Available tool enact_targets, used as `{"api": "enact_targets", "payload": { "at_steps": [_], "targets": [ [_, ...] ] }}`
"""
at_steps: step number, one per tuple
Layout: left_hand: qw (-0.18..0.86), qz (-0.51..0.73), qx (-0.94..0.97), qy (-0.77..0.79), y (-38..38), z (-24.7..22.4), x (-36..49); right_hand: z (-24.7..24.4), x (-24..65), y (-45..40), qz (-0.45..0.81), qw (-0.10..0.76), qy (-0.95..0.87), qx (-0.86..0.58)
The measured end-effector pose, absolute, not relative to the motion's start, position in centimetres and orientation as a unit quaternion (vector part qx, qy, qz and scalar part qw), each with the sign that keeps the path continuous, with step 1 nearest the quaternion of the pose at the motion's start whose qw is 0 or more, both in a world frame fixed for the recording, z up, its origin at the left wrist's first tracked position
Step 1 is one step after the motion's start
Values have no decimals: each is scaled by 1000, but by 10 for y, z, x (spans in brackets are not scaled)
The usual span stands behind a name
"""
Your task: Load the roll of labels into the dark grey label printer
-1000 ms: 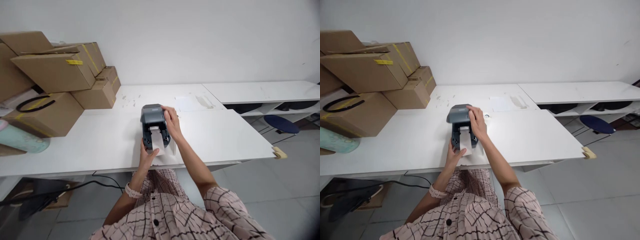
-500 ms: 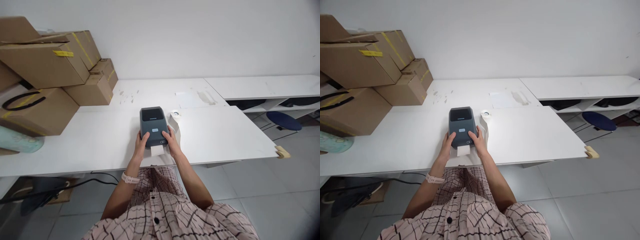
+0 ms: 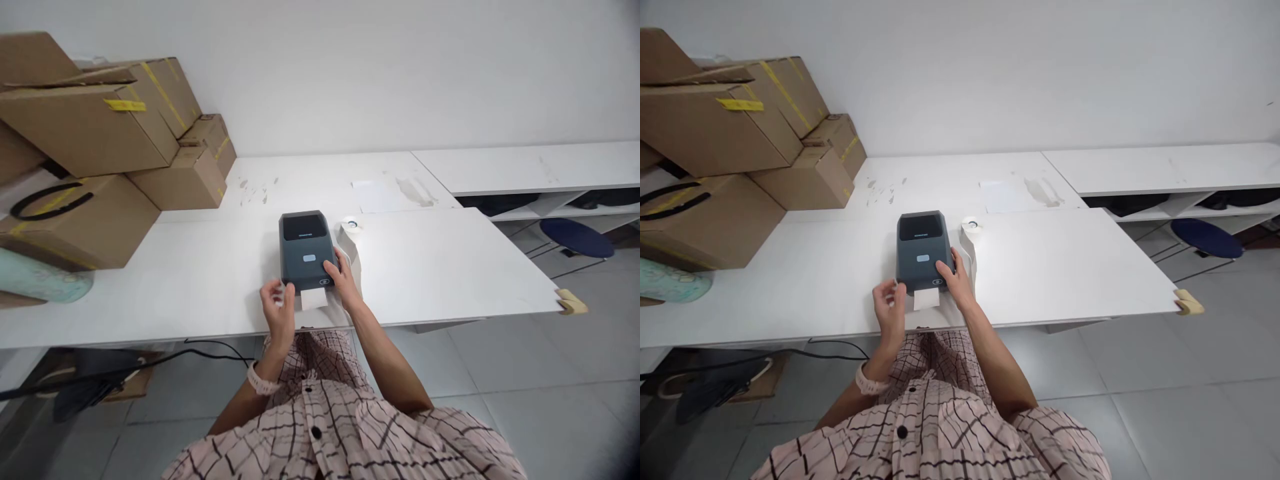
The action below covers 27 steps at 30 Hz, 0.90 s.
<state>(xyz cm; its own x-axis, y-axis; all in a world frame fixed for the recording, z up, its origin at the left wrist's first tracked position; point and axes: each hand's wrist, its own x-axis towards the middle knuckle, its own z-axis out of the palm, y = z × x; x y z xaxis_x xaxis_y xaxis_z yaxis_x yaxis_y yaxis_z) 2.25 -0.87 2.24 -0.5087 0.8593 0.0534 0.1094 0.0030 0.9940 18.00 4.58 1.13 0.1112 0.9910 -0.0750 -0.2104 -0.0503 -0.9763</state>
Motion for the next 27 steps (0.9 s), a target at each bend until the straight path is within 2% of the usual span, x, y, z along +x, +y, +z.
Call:
{"api": "enact_targets", "payload": {
  "at_steps": [1,6,9,11,13,17,20,24,27],
  "targets": [
    [333,589,377,633,-19,18,27,11,179,45,532,565,-395,-492],
    [569,481,357,564,-33,16,43,12,175,45,524,571,-392,-495],
    [594,477,350,545,-23,26,46,15,174,43,510,568,-396,-510],
    [589,478,366,539,-21,30,46,22,174,41,459,571,-425,-533],
    [582,473,383,540,-24,30,43,33,175,37,354,571,-497,-550],
    [562,471,409,543,-35,19,32,59,172,29,193,482,-686,-510],
    [488,527,400,570,-34,15,20,68,165,26,164,415,-747,-493],
    [341,612,399,592,-16,26,11,72,157,24,155,390,-757,-500],
    [353,611,428,565,2,40,10,75,164,21,167,413,-747,-493]
  ]
}}
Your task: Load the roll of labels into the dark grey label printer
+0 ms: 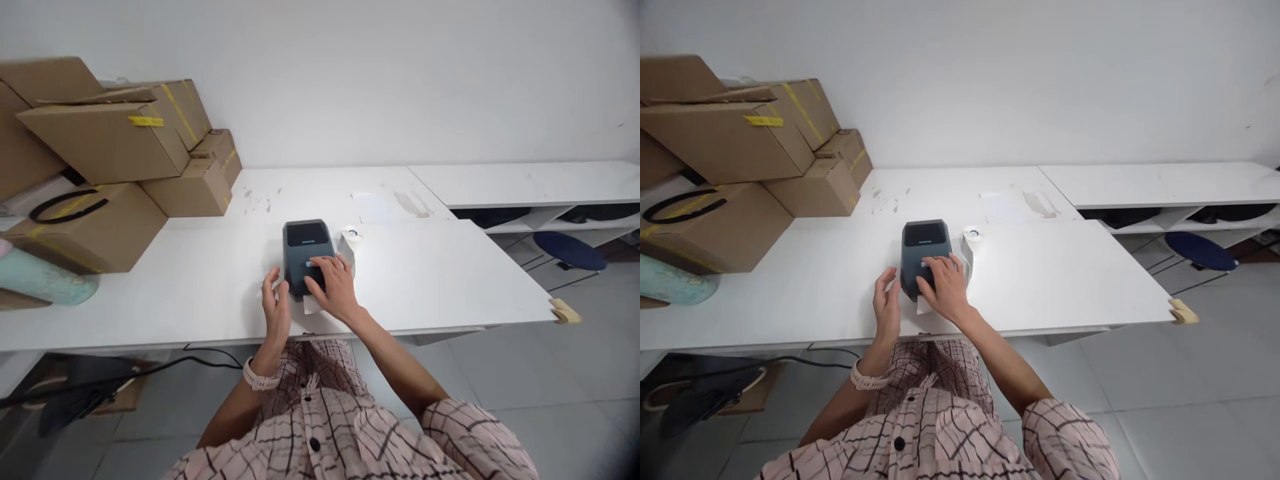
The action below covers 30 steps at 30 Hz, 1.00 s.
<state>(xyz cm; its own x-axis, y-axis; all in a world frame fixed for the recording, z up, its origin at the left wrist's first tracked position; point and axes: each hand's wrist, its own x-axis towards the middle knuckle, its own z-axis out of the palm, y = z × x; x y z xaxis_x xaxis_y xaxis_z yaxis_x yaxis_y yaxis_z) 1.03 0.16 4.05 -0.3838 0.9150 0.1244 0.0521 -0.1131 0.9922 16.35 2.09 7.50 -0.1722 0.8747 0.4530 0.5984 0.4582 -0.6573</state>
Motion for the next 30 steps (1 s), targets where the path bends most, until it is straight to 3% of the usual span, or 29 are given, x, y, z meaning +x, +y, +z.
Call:
{"api": "enact_targets", "payload": {
  "at_steps": [5,12,21,25,27,30],
  "targets": [
    [374,613,439,540,18,55,5,77,188,19,268,518,-649,-489],
    [371,626,398,560,55,37,-11,110,195,49,413,524,-573,-476],
    [407,471,468,627,118,38,-3,143,190,148,355,539,-579,-498],
    [371,444,501,644,120,41,0,145,181,161,212,557,-635,-492],
    [351,437,512,651,118,42,0,138,174,158,140,499,-707,-482],
    [323,417,530,664,115,43,0,117,163,157,143,257,-817,-496]
  ]
}}
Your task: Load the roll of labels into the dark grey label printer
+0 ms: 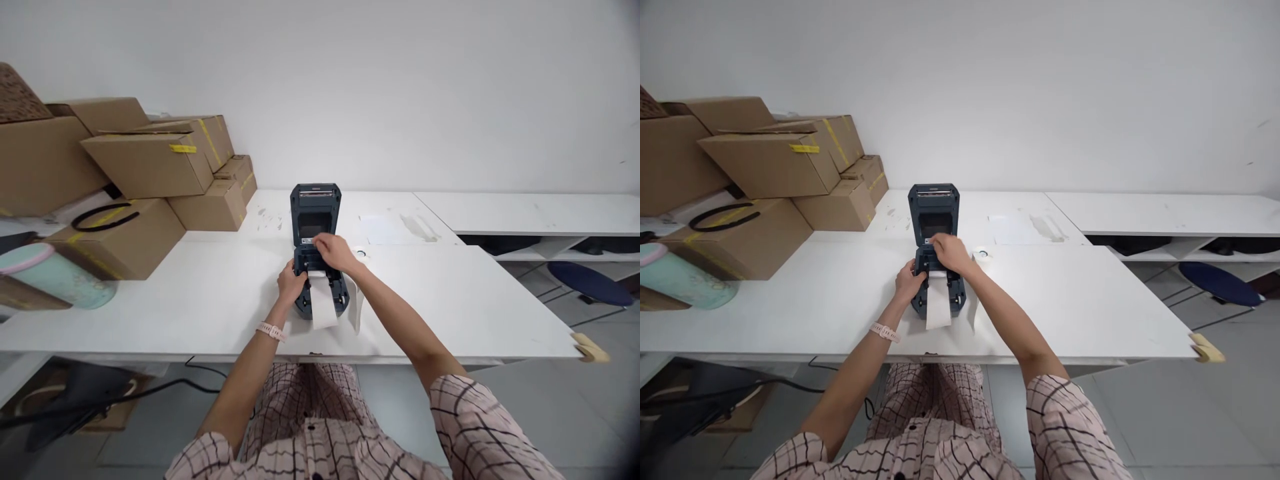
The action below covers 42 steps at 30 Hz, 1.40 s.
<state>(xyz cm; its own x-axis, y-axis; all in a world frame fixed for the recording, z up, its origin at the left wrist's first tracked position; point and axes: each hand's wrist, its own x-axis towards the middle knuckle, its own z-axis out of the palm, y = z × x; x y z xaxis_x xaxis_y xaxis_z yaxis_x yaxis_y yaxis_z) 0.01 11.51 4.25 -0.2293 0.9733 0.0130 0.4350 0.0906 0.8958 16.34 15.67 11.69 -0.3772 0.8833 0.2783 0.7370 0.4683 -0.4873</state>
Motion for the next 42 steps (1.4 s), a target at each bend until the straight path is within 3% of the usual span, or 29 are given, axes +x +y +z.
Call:
{"api": "enact_targets", "payload": {
  "at_steps": [2,5,9,13,15,18,23,28,34,38,42],
  "targets": [
    [311,413,533,669,115,43,0,100,157,160,166,132,-844,-493],
    [310,432,519,669,115,43,0,84,149,169,195,54,-855,-477],
    [304,433,520,671,115,41,1,84,141,184,248,-19,-863,-440],
    [291,422,532,674,113,42,1,107,145,189,320,-37,-871,-370],
    [293,421,528,677,112,42,0,123,162,180,377,9,-868,-324],
    [297,429,526,672,111,41,1,139,216,146,478,172,-825,-248],
    [295,442,529,662,112,36,2,117,335,74,526,359,-726,-260],
    [297,407,530,682,114,33,1,60,377,64,475,366,-679,-424],
    [283,395,542,685,116,30,-1,-3,349,99,541,407,-594,-435],
    [291,412,534,678,116,27,-1,-13,364,103,575,391,-593,-405],
    [302,443,515,669,116,23,-1,5,388,123,537,430,-592,-420]
  ]
}}
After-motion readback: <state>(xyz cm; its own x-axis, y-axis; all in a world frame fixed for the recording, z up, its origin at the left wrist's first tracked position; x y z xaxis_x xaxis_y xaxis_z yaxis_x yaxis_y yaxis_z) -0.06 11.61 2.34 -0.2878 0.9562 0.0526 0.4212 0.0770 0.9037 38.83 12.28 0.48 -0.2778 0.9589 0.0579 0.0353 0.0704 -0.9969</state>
